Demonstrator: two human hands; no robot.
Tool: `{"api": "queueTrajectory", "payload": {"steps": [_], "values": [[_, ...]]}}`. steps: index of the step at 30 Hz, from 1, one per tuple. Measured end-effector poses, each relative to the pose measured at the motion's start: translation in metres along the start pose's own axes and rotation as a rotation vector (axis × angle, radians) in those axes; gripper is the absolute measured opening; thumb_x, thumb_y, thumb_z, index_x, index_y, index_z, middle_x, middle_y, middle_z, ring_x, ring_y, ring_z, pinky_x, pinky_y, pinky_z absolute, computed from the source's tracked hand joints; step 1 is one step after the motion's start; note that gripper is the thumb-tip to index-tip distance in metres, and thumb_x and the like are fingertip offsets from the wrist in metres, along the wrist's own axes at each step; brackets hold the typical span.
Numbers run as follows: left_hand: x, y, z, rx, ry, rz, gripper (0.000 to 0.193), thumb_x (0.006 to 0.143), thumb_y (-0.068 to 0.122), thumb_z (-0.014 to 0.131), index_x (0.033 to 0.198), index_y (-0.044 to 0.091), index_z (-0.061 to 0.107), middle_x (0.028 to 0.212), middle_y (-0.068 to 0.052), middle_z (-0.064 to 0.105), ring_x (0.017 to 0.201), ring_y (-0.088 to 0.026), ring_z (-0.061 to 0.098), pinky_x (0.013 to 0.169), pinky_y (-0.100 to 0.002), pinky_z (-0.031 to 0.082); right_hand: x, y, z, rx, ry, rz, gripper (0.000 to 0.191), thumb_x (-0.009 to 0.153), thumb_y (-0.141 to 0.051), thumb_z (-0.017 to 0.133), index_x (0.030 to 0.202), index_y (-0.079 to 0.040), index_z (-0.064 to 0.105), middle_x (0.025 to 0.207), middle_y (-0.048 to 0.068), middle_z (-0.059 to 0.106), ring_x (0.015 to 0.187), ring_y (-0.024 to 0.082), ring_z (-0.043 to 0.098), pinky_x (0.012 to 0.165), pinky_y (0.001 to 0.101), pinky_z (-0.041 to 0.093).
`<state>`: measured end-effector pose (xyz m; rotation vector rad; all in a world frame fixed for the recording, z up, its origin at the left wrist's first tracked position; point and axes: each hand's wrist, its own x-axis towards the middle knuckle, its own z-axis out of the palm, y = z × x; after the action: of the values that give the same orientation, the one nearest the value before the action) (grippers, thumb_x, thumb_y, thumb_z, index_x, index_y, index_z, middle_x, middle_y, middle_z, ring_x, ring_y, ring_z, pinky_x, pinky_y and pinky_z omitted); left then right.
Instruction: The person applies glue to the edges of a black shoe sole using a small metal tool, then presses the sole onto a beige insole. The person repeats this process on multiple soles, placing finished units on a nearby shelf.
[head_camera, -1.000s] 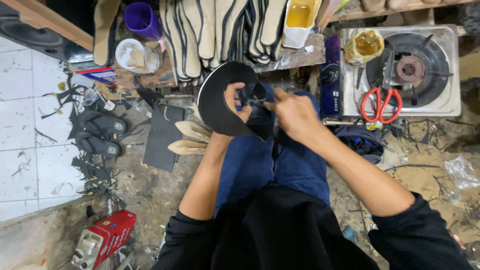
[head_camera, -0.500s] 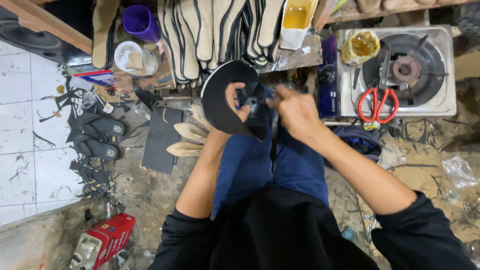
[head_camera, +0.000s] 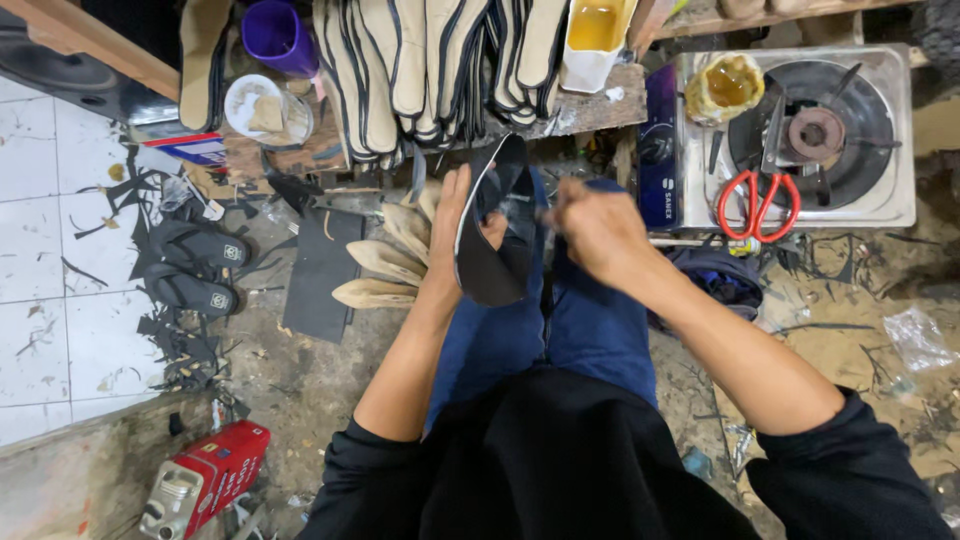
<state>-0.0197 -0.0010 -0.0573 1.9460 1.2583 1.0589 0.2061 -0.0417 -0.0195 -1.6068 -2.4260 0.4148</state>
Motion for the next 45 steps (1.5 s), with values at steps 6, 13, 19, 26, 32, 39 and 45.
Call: {"api": "queueTrajectory", "payload": {"steps": [6,13,19,26,32,39,45], "values": [[-0.005,0.009,-0.014,-0.243,-0.019,-0.023,0.056,0.079,0.003,0.067,0.134,0.007,0.057,0.099,-0.014,0.053,0.081,-0.030,0.052,0.071,-0.039,0.046,-0.008,0.007,-0.002,-0.064,-0.004,0.059,0.018,0.073,-0.005,0.070,0.091,-0.006,0.073,0.100,0.012,0.070,0.083,0.034,0.071,0.067,0.0434,0.055],[0.002,-0.011,0.001,-0.160,-0.032,-0.034,0.058,0.079,0.002,0.068,0.136,0.006,0.055,0.098,-0.008,0.060,0.086,-0.017,0.059,0.076,-0.033,0.050,-0.006,-0.010,-0.003,-0.113,0.361,0.042,0.037,0.084,-0.003,0.072,0.118,-0.015,0.079,0.099,0.013,0.065,0.088,0.033,0.071,0.070,0.0435,0.054],[-0.001,-0.032,0.009,-0.110,0.052,0.054,0.061,0.073,-0.003,0.071,0.132,0.006,0.057,0.109,-0.009,0.061,0.091,-0.017,0.062,0.081,-0.030,0.055,-0.004,-0.019,-0.004,-0.011,-0.025,0.137,0.038,0.079,-0.001,0.067,0.110,-0.020,0.081,0.095,0.012,0.066,0.082,0.034,0.070,0.069,0.0453,0.053],[0.006,-0.046,0.010,-0.116,0.020,-0.096,0.061,0.073,0.000,0.074,0.131,0.010,0.059,0.113,-0.011,0.063,0.092,-0.018,0.064,0.081,-0.031,0.057,0.007,-0.027,0.016,0.204,0.195,0.085,0.042,0.072,0.004,0.065,0.109,-0.010,0.080,0.096,0.022,0.067,0.079,0.041,0.067,0.067,0.0485,0.053],[-0.005,-0.034,-0.004,-0.144,-0.022,0.017,0.063,0.080,-0.002,0.069,0.141,0.012,0.056,0.127,-0.015,0.060,0.109,-0.022,0.066,0.090,-0.034,0.060,0.018,-0.030,0.020,0.507,0.348,0.221,0.024,0.091,-0.003,0.068,0.114,-0.006,0.076,0.089,0.020,0.068,0.083,0.037,0.069,0.073,0.0459,0.053],[-0.012,-0.025,-0.016,-0.559,-0.156,-0.279,0.071,0.078,-0.008,0.040,0.146,0.009,0.050,0.138,-0.017,0.044,0.123,-0.026,0.061,0.086,-0.038,0.063,0.002,-0.057,0.016,0.314,0.211,0.196,0.028,0.085,-0.005,0.070,0.110,-0.011,0.080,0.090,0.018,0.067,0.081,0.039,0.068,0.069,0.0482,0.052],[-0.014,-0.039,-0.008,-0.730,-0.112,-0.380,0.062,0.088,0.002,0.045,0.149,0.008,0.053,0.129,-0.015,0.045,0.108,-0.023,0.056,0.083,-0.038,0.062,-0.014,-0.045,-0.005,0.067,0.009,0.217,0.025,0.085,-0.010,0.070,0.104,-0.019,0.082,0.099,0.013,0.069,0.082,0.035,0.070,0.071,0.0461,0.055]]}}
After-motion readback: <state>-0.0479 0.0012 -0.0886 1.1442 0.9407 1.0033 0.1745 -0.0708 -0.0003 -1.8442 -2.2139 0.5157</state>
